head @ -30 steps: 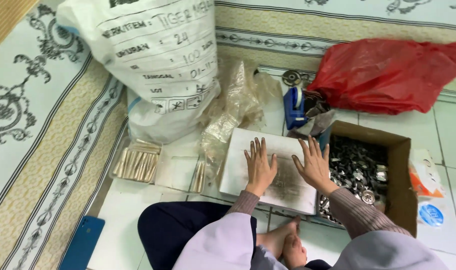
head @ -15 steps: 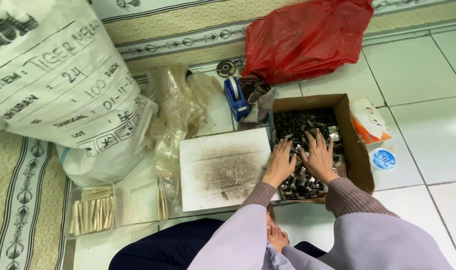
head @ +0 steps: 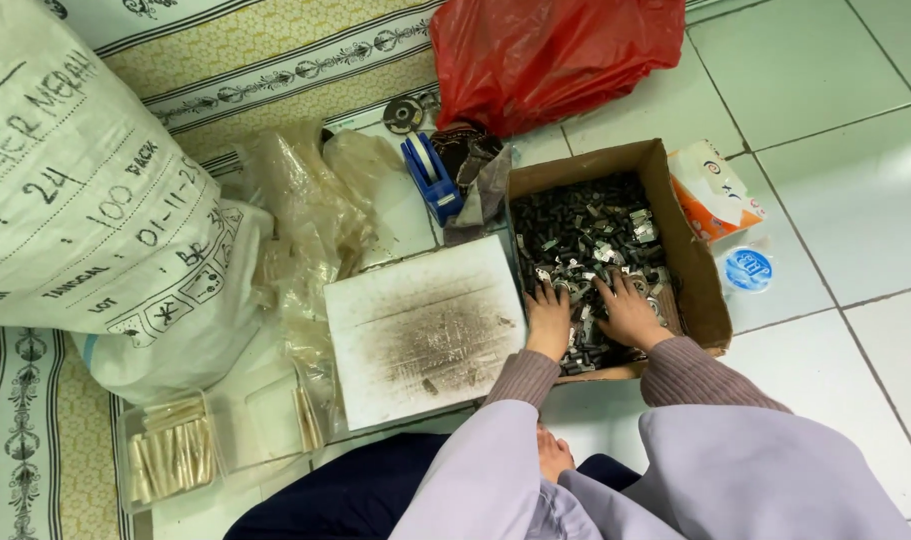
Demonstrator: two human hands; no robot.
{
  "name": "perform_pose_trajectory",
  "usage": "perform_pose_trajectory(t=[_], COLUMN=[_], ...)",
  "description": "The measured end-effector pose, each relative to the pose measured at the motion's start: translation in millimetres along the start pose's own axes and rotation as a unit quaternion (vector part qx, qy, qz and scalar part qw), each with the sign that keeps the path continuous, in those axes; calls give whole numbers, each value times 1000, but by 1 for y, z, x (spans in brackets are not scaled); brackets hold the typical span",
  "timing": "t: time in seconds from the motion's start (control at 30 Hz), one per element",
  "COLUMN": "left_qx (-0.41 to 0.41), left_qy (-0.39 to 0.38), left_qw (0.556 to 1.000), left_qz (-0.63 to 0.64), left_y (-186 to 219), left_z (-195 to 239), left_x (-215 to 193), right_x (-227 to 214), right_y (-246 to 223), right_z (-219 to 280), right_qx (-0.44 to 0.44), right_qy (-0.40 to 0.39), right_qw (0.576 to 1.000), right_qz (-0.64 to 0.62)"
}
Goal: The person sorts various metal and plastic hardware components by hand from a cardboard box, placing selected items onto a white board for inspection.
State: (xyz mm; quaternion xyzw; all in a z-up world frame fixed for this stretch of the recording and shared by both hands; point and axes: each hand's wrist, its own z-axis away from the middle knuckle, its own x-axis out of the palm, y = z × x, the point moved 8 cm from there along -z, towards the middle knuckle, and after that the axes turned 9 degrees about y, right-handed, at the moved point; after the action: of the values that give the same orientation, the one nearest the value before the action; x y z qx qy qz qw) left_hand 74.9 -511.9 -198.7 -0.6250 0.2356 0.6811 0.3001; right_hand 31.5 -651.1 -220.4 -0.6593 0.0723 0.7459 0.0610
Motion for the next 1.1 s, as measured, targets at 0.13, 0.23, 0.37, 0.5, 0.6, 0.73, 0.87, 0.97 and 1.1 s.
perform_pose_trajectory(t=[0.13, 0.23, 0.37, 0.5, 0.6, 0.73, 0.87, 0.97, 1.1], left_qx=[2, -20, -23, -3, 38, 42, 29, 31, 1], left_qy=[65, 194, 233, 253, 121, -26, -91, -58, 184], left_qw=[998, 980, 972, 967, 991, 999, 995, 998, 982], left_qz=[12, 30, 32, 35, 42, 8, -8, 6, 42], left_y=[-2, -9, -6, -1, 5, -2, -2, 1, 1], left_z=[5, 14, 18, 14, 2, 13, 15, 11, 11], left_x=[-13, -48, -39, -24, 15, -34, -29, -17, -13], right_x=[6, 21, 20, 9, -27, -65, -72, -72, -41], right_y=[9, 20, 32, 49, 43, 22, 4, 0, 3], right_z=[-4, 0, 19, 40, 45, 45, 45, 44, 41], right_qx=[-18, -29, -1, 91, 127, 105, 46, 35, 73], right_qy=[1, -32, -48, -79, -68, -26, -36, -39, -38], right_qw=[999, 999, 996, 975, 958, 976, 992, 992, 982], right_qz=[39, 25, -76, -187, -249, -188, -115, -115, -173])
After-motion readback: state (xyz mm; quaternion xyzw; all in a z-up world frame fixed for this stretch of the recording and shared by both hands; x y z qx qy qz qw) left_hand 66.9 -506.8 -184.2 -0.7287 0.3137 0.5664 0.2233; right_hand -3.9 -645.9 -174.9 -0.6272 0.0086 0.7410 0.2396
